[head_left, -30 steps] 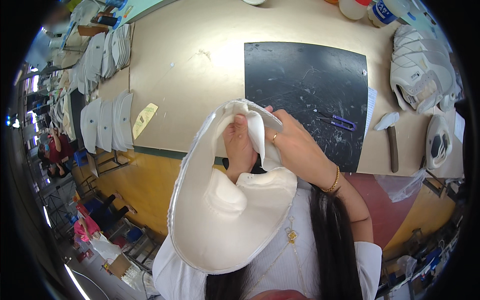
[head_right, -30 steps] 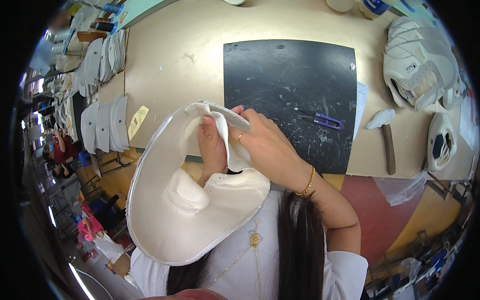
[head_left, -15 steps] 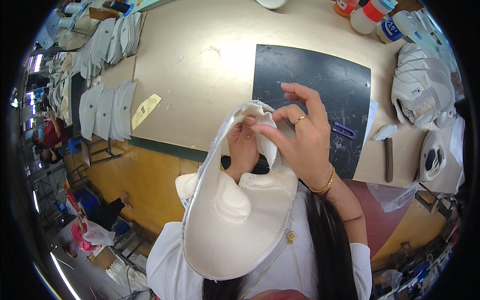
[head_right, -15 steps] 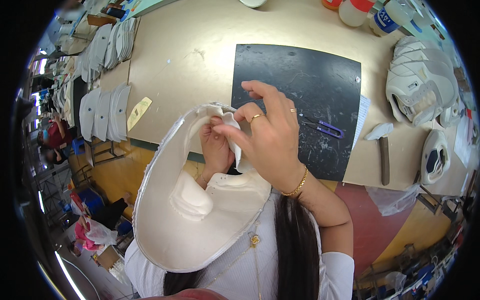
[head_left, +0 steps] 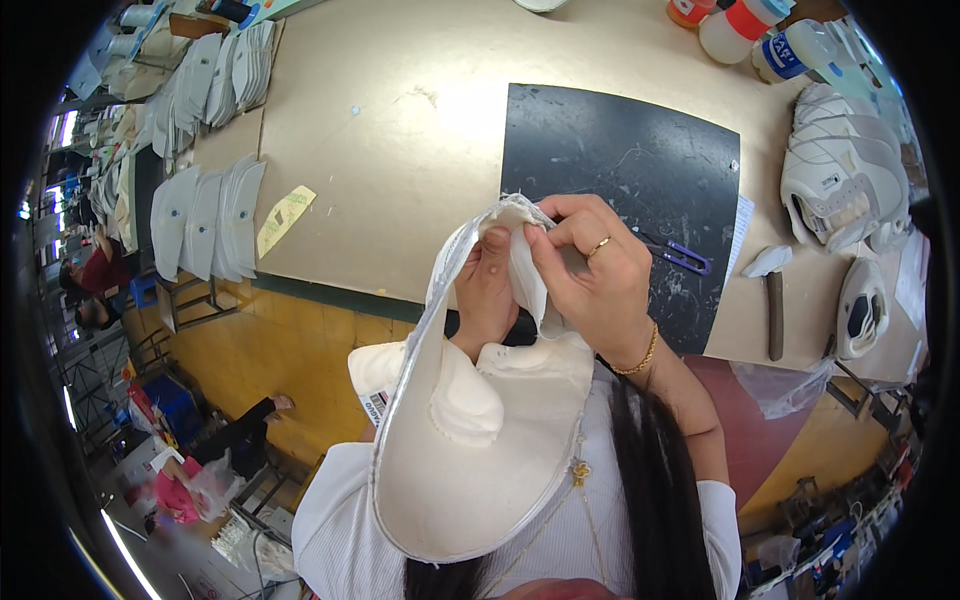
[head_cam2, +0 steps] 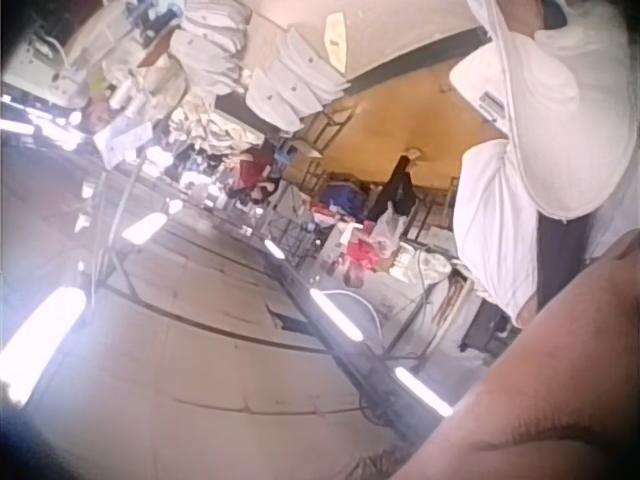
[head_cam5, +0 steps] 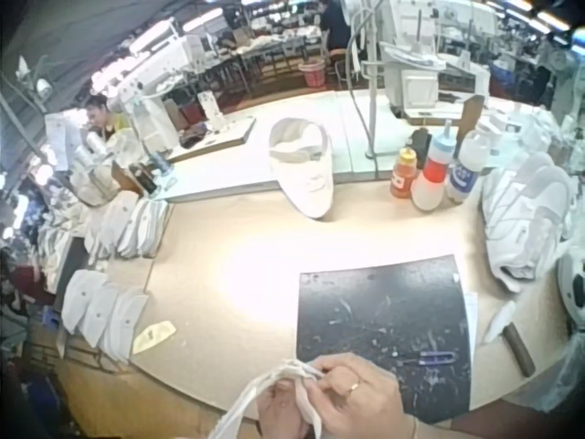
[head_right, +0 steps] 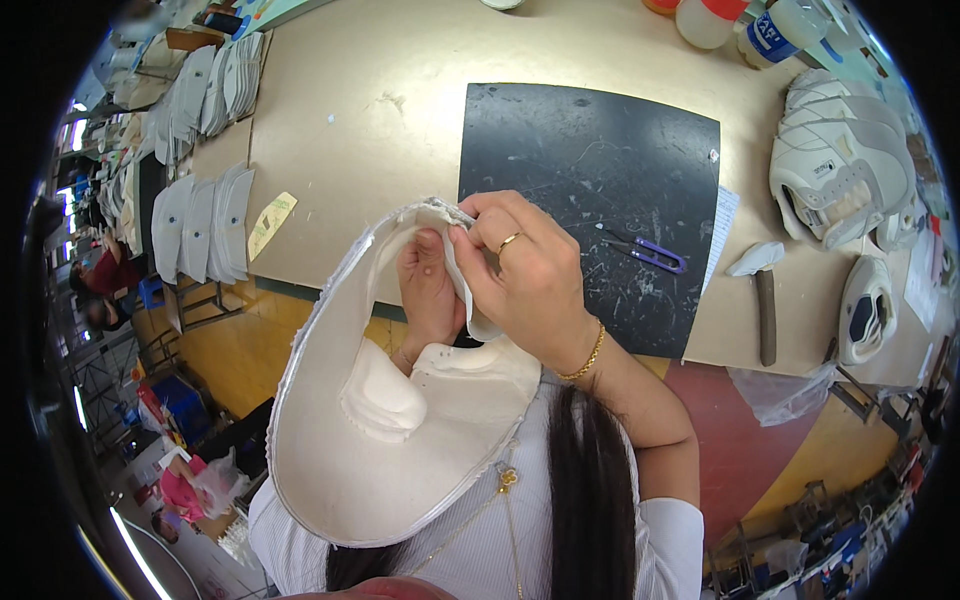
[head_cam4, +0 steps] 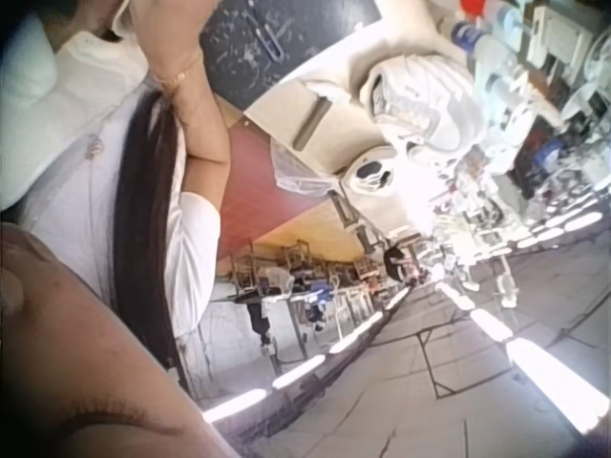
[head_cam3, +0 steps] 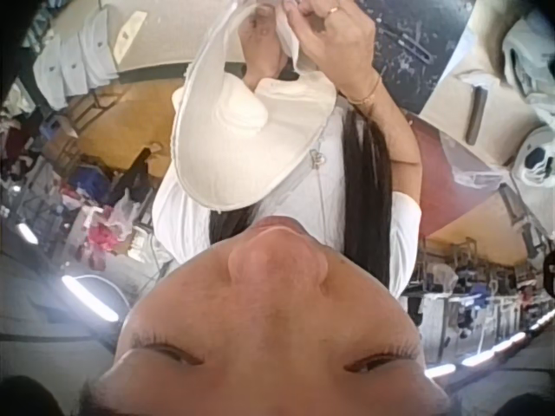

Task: The person applies glue to the inner lining of a white shoe upper and presses the fabric to adhere it. They then handle a shoe sole and align it with the upper, continuing to press and adjust the components together.

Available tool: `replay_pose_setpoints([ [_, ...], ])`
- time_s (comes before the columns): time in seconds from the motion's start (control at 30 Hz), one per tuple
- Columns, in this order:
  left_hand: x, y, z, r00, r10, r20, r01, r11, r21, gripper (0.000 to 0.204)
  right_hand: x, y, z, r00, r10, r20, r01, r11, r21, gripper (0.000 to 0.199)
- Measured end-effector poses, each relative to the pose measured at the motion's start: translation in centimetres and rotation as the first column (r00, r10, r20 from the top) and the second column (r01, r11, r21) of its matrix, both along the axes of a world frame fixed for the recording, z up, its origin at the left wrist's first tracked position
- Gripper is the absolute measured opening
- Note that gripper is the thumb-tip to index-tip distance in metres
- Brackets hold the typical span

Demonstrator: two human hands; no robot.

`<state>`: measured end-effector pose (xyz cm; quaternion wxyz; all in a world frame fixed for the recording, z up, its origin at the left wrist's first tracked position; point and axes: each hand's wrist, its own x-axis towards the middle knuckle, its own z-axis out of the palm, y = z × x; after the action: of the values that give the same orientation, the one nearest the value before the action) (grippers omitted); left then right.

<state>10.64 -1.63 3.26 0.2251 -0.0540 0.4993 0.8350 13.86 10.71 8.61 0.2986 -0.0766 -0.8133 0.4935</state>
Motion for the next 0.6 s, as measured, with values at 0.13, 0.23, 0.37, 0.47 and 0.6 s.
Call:
replay_pose_setpoints([
  [0.13, 0.2, -0.2, -0.5, 1.000, -0.010, 0.003, 0.010, 1.000, 0.003, 0.042, 0.0, 0.1, -0.3, 1.000, -0.002, -0.029, 0.002, 1.000, 0.018, 0.017],
  [0.23, 0.2, -0.3, -0.5, 1.000, -0.002, -0.003, 0.002, 1.000, -0.027, 0.042, 0.0, 0.3, -0.2, 1.000, 0.012, -0.022, -0.011, 1.000, 0.029, 0.018],
  [0.37, 0.1, -0.5, -0.2, 0.999, -0.024, -0.025, 0.023, 0.999, -0.041, 0.038, 0.4, 0.2, 0.0, 0.996, 0.035, -0.086, -0.022, 0.988, 0.153, 0.020],
  [0.47, 0.1, -0.6, 0.1, 0.998, -0.050, -0.035, 0.048, 0.998, -0.046, 0.035, 0.5, 0.3, -0.6, 0.986, 0.092, -0.140, -0.063, 0.979, 0.196, 0.022],
  [0.6, 0.1, -0.4, 0.9, 0.992, -0.084, -0.091, 0.070, 0.987, -0.148, 0.033, 0.6, 0.4, -1.3, 0.958, 0.144, -0.249, -0.074, 0.960, 0.269, 0.023],
])
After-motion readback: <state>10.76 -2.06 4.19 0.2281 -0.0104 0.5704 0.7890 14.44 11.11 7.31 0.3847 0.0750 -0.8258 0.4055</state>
